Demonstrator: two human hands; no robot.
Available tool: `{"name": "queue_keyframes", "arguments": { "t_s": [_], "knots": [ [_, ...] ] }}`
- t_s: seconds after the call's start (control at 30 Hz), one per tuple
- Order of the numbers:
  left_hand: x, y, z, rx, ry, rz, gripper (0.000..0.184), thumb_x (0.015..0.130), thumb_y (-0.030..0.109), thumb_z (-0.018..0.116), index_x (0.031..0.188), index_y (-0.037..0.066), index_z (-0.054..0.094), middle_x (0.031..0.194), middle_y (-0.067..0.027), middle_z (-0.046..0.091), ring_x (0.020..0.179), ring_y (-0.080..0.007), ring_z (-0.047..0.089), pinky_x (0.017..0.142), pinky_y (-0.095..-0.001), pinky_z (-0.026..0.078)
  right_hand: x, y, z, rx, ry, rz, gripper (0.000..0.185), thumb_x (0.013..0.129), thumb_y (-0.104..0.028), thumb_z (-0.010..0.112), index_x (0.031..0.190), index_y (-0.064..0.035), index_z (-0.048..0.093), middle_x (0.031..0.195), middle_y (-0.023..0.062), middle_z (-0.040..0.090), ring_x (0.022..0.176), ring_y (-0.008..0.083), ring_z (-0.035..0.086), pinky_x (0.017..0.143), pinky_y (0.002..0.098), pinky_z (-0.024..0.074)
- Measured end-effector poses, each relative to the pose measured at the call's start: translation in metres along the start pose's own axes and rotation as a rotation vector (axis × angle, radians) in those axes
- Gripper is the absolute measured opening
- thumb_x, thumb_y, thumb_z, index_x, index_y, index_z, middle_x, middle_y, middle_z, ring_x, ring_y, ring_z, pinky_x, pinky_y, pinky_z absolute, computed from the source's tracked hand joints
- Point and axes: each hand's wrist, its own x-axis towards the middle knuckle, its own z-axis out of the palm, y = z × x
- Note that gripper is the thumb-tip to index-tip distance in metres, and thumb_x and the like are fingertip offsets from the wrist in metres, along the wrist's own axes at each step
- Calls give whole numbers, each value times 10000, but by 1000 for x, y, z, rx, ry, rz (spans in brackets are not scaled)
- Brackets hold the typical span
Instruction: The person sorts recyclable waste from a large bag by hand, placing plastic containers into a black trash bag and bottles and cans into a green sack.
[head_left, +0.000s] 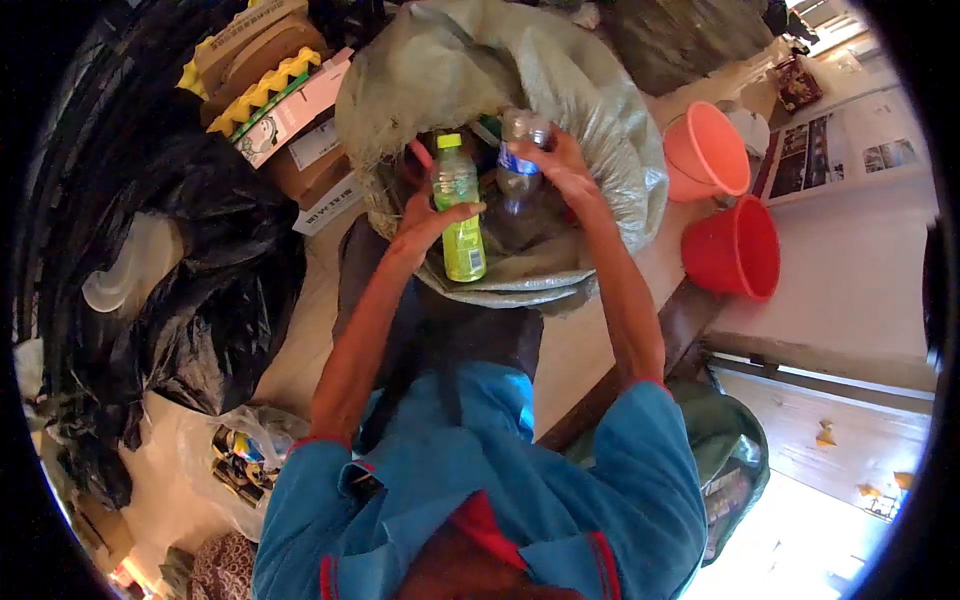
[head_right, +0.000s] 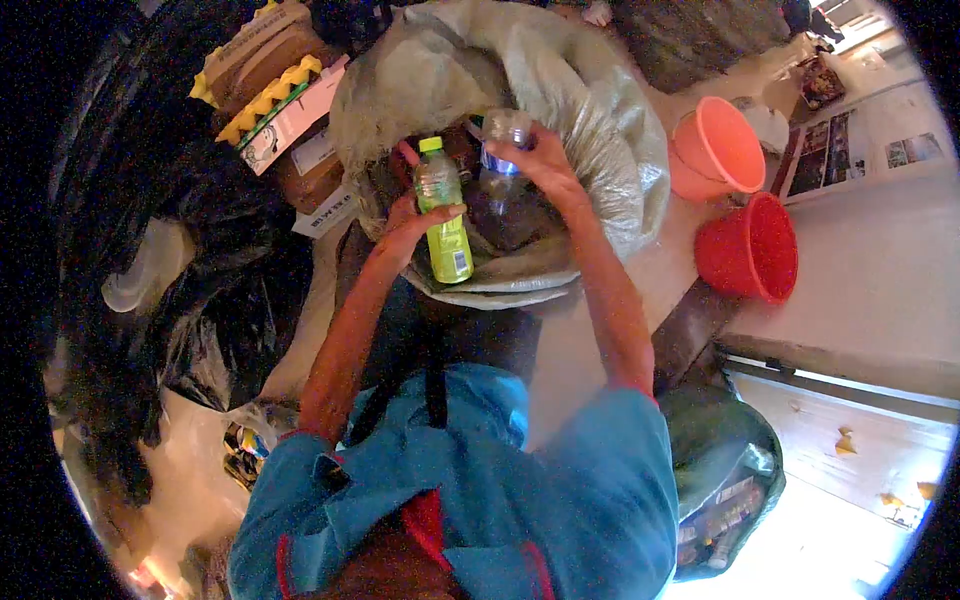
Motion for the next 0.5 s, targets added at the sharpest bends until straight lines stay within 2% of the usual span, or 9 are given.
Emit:
{"name": "queue_keyframes", "arguments": {
  "t_s": [0.03,0.13,0.2,0.33,0.37,0.4,0.47,0.5],
  "knots": [
    [-2,11,7,-1,-54,32,554,685,256,758,1140,36,533,1042,-85,610,969,-200,568,898,-349,405,-13,5,-3,-4,6,-1,812,594,-445,788,1162,57,496,1081,183,592,1025,268,566,908,360,426],
    [3,10,26,77,-105,46,637,678,209,759,1209,7,471,1098,-103,596,1030,-206,550,934,-355,403,-43,44,-6,322,-44,81,861,631,-382,784,1239,72,377,1189,191,496,1112,270,477,975,380,349],
    [3,-1,39,362,-245,218,698,650,179,768,1239,-5,441,1144,-123,576,1067,-213,533,949,-349,401,-62,61,-7,547,-84,142,903,656,-340,781,1291,82,298,1261,196,431,1171,271,417,1020,393,299],
    [-10,-12,54,451,-238,256,785,602,187,785,1274,7,420,1164,-151,561,1096,-241,517,960,-355,390,-92,66,-13,603,-36,188,917,634,-363,792,1280,84,320,1205,179,485,1127,255,461,989,385,340],
    [-13,-11,58,454,-243,256,785,602,187,785,1274,7,420,1164,-151,561,1096,-241,517,960,-355,390,-86,100,-17,507,16,193,829,632,-352,793,1223,84,409,1138,164,537,1071,238,502,957,386,371],
    [-17,-6,62,450,-249,255,792,604,195,782,1279,4,414,1180,-161,550,1104,-248,514,965,-364,386,-92,95,-18,510,20,194,829,632,-352,793,1223,84,409,1138,164,537,1071,238,502,957,386,371],
    [-21,5,71,446,-259,254,799,607,203,779,1285,2,407,1197,-171,539,1113,-255,511,969,-374,382,-112,66,-21,476,89,175,729,626,-351,795,1138,76,501,1074,147,575,1016,216,535,921,369,401],
    [-23,9,76,455,-265,356,763,618,204,770,1266,3,421,1167,-169,555,1084,-260,527,954,-381,393,-123,53,-23,514,99,137,649,627,-342,794,1079,55,550,1015,128,600,967,200,557,895,340,419]
  ]
}}
